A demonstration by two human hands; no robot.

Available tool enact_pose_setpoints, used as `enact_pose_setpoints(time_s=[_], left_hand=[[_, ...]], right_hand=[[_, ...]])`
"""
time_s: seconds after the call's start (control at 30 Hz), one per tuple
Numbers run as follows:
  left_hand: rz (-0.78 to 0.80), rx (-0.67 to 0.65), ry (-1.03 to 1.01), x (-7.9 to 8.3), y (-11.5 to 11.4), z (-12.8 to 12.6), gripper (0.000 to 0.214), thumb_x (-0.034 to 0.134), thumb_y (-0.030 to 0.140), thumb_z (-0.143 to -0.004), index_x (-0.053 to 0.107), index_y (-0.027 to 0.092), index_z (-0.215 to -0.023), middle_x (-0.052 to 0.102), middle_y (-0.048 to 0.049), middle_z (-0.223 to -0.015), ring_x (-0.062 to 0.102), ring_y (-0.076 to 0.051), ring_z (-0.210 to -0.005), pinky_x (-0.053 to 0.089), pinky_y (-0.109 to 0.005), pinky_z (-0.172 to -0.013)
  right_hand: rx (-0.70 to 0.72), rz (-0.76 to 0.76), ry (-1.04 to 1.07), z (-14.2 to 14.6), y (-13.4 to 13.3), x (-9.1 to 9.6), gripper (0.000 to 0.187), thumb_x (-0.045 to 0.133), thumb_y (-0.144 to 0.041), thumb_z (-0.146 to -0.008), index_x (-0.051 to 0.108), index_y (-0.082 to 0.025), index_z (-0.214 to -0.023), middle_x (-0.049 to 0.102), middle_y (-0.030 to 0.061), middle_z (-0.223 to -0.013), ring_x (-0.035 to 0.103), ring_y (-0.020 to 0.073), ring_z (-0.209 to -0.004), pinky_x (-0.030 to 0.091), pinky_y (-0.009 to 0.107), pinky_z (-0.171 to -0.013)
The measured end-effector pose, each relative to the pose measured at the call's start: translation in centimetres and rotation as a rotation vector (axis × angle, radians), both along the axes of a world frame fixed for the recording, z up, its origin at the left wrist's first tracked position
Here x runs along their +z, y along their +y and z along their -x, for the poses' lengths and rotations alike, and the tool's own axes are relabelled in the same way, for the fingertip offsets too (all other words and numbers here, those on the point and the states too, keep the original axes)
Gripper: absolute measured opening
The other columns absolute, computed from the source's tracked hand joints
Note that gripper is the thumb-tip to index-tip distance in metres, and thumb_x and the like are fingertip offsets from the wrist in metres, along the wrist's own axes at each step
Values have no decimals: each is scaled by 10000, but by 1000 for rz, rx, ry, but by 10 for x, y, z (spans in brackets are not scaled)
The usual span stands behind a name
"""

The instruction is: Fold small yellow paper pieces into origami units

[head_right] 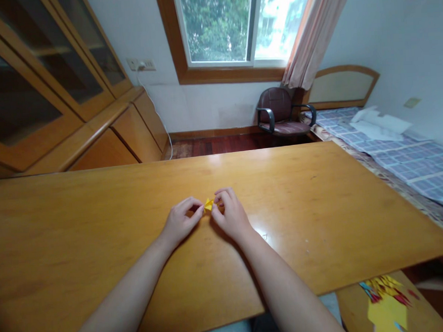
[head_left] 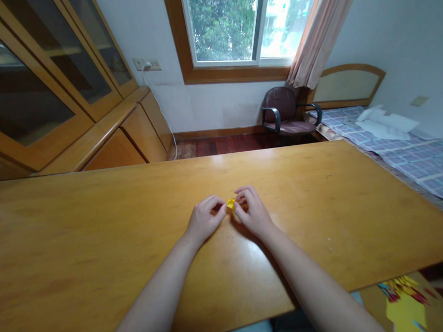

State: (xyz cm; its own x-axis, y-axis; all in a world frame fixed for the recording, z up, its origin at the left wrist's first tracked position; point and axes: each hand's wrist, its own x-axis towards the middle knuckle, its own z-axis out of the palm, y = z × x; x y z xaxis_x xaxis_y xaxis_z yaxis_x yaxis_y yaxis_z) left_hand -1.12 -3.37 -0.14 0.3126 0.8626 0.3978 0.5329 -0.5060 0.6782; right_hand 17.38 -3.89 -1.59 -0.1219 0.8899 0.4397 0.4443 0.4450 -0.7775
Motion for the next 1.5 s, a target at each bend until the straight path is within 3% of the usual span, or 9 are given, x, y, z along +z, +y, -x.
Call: enact_pose_setpoints(time_s=[0.23,0.37,0.9,1.2,1.5], left_hand=[[0,-42,-110,4,-2,-1,119,527,256,-927,622,211,-873,678,-45,-924,650,-163,-872,535,-274,-798],[38,-57,-159,1,-1,0,93,553,235,-912,636,209,-878,699,-52,-969,659,-172,-920,531,-282,-833],[163,-64,-192,-2,-3,-5,95,588,220,-871,635,204,-952,692,-34,-929,691,-154,-842,584,-285,-814],[123,-67,-141,-6,-3,-6,126,611,203,-854,620,196,-979,693,-30,-939,699,-145,-820,602,-285,-798],[160,-30,-168,-12,1,-5,173,616,205,-848,627,196,-1020,707,-29,-955,702,-146,-824,597,-284,-800]], right_hand=[[88,211,220,1,4,-7,287,565,-214,-873,510,-217,-1154,686,84,-1119,696,172,-972,575,349,-860],[97,244,270,0,6,-10,338,561,-226,-869,498,-222,-1200,705,72,-1079,703,162,-942,570,338,-855],[-17,136,64,-1,5,-4,250,574,-156,-785,622,-198,-1027,717,60,-966,677,179,-849,551,329,-785],[-12,160,65,2,2,-1,176,588,-166,-780,628,-199,-948,711,45,-916,666,167,-772,540,303,-711],[9,147,93,2,1,2,195,592,-168,-789,623,-190,-980,715,51,-939,673,162,-799,550,299,-755]])
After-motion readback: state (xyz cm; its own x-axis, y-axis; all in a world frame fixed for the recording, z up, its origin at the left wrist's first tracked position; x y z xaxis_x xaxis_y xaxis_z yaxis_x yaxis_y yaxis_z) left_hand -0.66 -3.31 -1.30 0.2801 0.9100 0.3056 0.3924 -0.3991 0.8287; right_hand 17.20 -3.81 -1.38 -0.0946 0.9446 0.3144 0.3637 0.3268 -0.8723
